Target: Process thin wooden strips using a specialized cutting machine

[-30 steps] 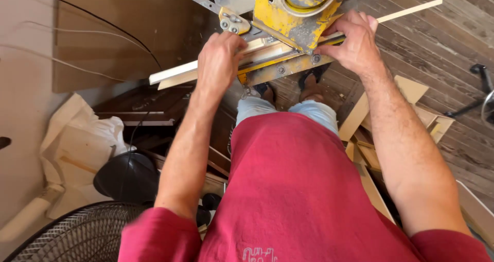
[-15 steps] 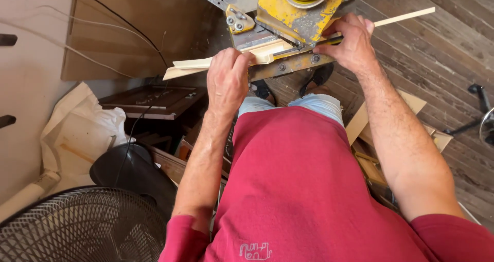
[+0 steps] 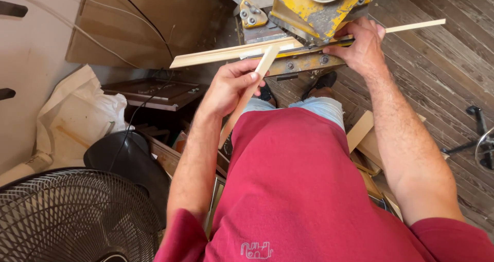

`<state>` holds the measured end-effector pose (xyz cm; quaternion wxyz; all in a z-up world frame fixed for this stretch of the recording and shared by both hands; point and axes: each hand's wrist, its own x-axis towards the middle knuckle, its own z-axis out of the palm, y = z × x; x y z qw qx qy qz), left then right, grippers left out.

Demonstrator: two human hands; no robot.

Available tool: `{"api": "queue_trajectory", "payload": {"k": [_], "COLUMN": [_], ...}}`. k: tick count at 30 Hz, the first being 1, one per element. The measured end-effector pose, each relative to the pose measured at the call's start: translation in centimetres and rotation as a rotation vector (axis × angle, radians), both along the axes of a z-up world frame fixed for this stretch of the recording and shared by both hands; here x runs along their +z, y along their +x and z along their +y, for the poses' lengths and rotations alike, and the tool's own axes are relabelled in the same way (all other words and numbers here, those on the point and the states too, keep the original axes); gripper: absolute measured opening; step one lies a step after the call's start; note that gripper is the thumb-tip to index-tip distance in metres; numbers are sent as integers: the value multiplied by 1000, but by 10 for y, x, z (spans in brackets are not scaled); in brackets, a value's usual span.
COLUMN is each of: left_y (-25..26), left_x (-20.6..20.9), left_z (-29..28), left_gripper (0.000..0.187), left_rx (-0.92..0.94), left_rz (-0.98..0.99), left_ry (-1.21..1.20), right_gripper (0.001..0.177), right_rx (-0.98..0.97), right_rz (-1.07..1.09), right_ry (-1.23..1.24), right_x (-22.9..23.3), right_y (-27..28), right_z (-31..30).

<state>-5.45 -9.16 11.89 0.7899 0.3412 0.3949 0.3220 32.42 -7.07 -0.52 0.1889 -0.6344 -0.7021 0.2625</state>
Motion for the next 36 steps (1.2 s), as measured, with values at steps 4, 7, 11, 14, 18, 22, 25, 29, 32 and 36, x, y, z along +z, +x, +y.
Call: {"api": "queue_trajectory", "payload": {"k": [4, 7, 11, 14, 18, 22, 25, 29, 32, 36], "left_y": [-4, -5, -6, -7, -5, -3, -3, 4, 16, 39], "left_x": [-2, -5, -4, -9, -8, -7, -8, -18, -22, -3], "left_z": [-5, -7, -7, -8, -8, -7, -7, -17, -22, -29], "left_gripper": [31, 30, 31, 32, 32, 32, 35, 39, 33, 41], "left_rx": [79, 58, 6, -3, -13, -11, -28, -63, -111, -300], "left_rz": [-154, -124, -4, 9, 8, -2, 20, 118, 257, 583], "left_ry": [-263, -240, -206, -193, -182, -189, -180, -78, 175, 322], "right_gripper": [49, 48, 47, 47, 48, 48, 48, 47, 46, 35], "right_rx": [0, 1, 10, 8, 5, 6, 6, 5, 30, 93], "right_rz": [8, 12, -8, -6, -2, 6, 4, 12, -75, -126], "right_ry": [-6, 8, 20, 8, 15, 19, 10, 1, 16, -189], "right_x": [3, 4, 2, 2, -2, -2, 2, 4, 11, 43], "right_y": [-1, -2, -1, 0, 2, 2, 0, -1, 0, -3], "right_z": [-1, -1, -1, -1, -1, -1, -2, -4, 4, 14]}}
